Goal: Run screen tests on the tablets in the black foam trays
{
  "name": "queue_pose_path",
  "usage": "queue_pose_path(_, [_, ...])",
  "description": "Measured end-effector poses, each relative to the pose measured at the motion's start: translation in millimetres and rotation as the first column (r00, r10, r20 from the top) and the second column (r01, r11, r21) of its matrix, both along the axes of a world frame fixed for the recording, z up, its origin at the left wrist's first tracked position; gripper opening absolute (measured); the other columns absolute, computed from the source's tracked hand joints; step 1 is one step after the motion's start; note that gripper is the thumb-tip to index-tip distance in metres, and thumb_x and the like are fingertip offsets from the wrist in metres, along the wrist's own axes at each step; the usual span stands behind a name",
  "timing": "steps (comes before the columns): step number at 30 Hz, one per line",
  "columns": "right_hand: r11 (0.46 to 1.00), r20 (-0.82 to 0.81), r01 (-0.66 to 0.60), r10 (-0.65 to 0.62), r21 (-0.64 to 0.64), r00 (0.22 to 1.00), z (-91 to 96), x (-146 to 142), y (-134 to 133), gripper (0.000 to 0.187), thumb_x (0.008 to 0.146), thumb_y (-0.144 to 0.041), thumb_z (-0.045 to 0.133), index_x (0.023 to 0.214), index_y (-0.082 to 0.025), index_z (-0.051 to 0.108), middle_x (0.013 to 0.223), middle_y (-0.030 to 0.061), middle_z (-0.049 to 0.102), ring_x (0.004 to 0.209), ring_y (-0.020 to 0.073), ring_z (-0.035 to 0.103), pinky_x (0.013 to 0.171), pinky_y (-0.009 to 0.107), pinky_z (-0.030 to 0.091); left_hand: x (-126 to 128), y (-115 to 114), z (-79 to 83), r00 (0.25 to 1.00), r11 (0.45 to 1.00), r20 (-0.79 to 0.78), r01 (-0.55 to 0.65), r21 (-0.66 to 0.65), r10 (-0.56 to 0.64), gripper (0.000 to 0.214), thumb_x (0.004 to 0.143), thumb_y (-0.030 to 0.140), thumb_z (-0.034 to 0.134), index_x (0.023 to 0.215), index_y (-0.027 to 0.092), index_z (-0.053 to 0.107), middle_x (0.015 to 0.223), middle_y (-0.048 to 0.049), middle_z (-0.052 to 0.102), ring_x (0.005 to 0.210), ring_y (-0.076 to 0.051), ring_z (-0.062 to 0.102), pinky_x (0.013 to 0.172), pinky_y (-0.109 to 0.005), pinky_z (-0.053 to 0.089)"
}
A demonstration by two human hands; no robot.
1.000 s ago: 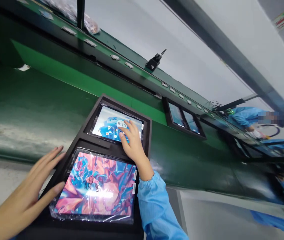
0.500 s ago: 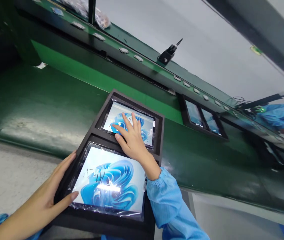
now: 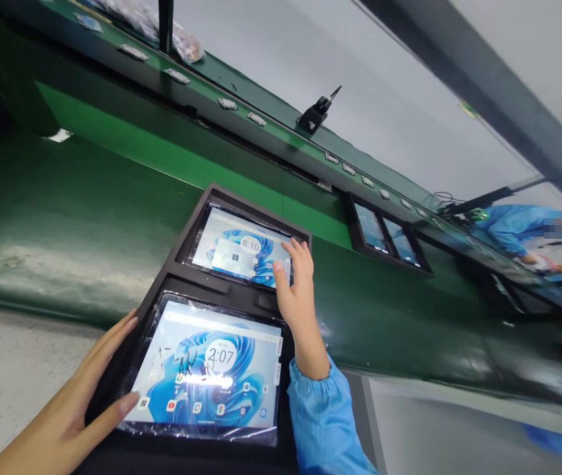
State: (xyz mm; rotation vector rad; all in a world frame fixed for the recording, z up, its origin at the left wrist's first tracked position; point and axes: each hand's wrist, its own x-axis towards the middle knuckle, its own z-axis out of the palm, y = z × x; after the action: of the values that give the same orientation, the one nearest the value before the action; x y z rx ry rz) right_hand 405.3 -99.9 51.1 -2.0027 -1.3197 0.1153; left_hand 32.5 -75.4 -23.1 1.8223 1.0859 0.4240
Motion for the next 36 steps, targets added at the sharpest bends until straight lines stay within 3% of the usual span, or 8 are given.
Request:
queue_pose_path(5, [0.956,-0.277,0.262,-0.291,-0.135,0.916,-14.1,35,-22,0.080,0.087,-0.053,0.058,0.154,-0.015,0.036,0.164,0.0139,0.031,0.156,0.0304,0.019,0.127,0.052,0.014,7,20,5.5,0.975,0.977,0.137,-0.154,-0.146,0.174,0.067,0.077,0.064,0.055,0.141,0.058,0.036,0.156,0.0104,0.040,0.147,-0.034,0.034,0.122,-0.053,0.032])
queue_pose_path(12, [0.933,-0.358,0.302,-0.355,-0.196,0.864,-30.5,68,-11,0.090,0.081,-0.047,0.064,0.159,-0.020,0.028,0.166,0.0071,0.029,0.154,0.0278,0.027,0.126,0.045,0.023,67,82,26.2,0.978,0.993,0.174,-0.107,-0.047,0.114,0.057,0.084,0.067,0.051,0.139,0.053,0.042,0.151,0.0093,0.046,0.143,-0.031,0.042,0.121,-0.058,0.034])
queue_pose_path(16, [0.933,-0.368,0.297,-0.353,-0.203,0.860,-27.4,74,-3,0.091,0.076,-0.039,0.067,0.158,-0.018,0.032,0.164,0.0071,0.033,0.152,0.0284,0.030,0.126,0.044,0.023,114,122,40.6,0.990,0.961,0.121,0.039,0.273,-0.075,0.058,0.090,0.067,0.043,0.143,0.043,0.041,0.152,0.0046,0.045,0.144,-0.029,0.040,0.123,-0.060,0.032])
queue_pose_path(20, [0.937,-0.378,0.280,-0.342,-0.210,0.861,-25.0,71,-8,0.092,0.077,-0.038,0.066,0.159,-0.016,0.029,0.165,0.0077,0.029,0.154,0.0265,0.027,0.126,0.041,0.022,156,152,51.4,0.979,0.788,0.002,0.162,0.594,-0.203,0.064,0.097,0.064,0.030,0.147,0.026,0.040,0.153,-0.0069,0.044,0.148,-0.028,0.033,0.124,-0.056,0.031])
queue_pose_path(22, [0.939,-0.390,0.267,-0.334,-0.217,0.858,-24.9,70,-12,0.094,0.076,-0.038,0.068,0.159,-0.018,0.028,0.165,0.0065,0.028,0.154,0.0255,0.026,0.126,0.041,0.022,171,160,49.3,0.978,0.758,0.001,0.160,0.633,-0.207,0.065,0.098,0.061,0.026,0.147,0.021,0.040,0.153,-0.0096,0.044,0.147,-0.028,0.034,0.124,-0.053,0.031])
queue_pose_path(25, [0.941,-0.408,0.251,-0.326,-0.226,0.853,-24.4,70,-15,0.097,0.075,-0.036,0.070,0.160,-0.023,0.026,0.166,0.0042,0.027,0.154,0.0248,0.026,0.125,0.043,0.024,182,165,36.8,0.977,0.768,-0.016,0.178,0.615,-0.213,0.068,0.098,0.062,0.024,0.146,0.017,0.042,0.151,-0.0124,0.045,0.147,-0.032,0.032,0.123,-0.056,0.031])
queue_pose_path(30, [0.941,-0.420,0.232,-0.320,-0.247,0.850,-22.1,70,-18,0.096,0.078,-0.037,0.068,0.161,-0.022,0.022,0.167,0.0044,0.023,0.155,0.0245,0.024,0.125,0.045,0.026,180,170,19.7,0.971,0.786,-0.066,0.226,0.575,-0.231,0.062,0.096,0.057,0.022,0.145,0.024,0.040,0.155,-0.0024,0.038,0.152,-0.031,0.020,0.126,-0.052,0.021])
queue_pose_path(36, [0.942,-0.409,0.215,-0.309,-0.258,0.859,-22.3,69,-19,0.094,0.083,-0.042,0.067,0.162,-0.025,0.019,0.168,0.0026,0.018,0.156,0.0231,0.019,0.126,0.046,0.022,178,172,18.9,0.975,0.808,-0.023,0.196,0.555,-0.221,0.059,0.095,0.055,0.025,0.143,0.027,0.045,0.155,0.0043,0.039,0.151,-0.030,0.024,0.127,-0.048,0.021])
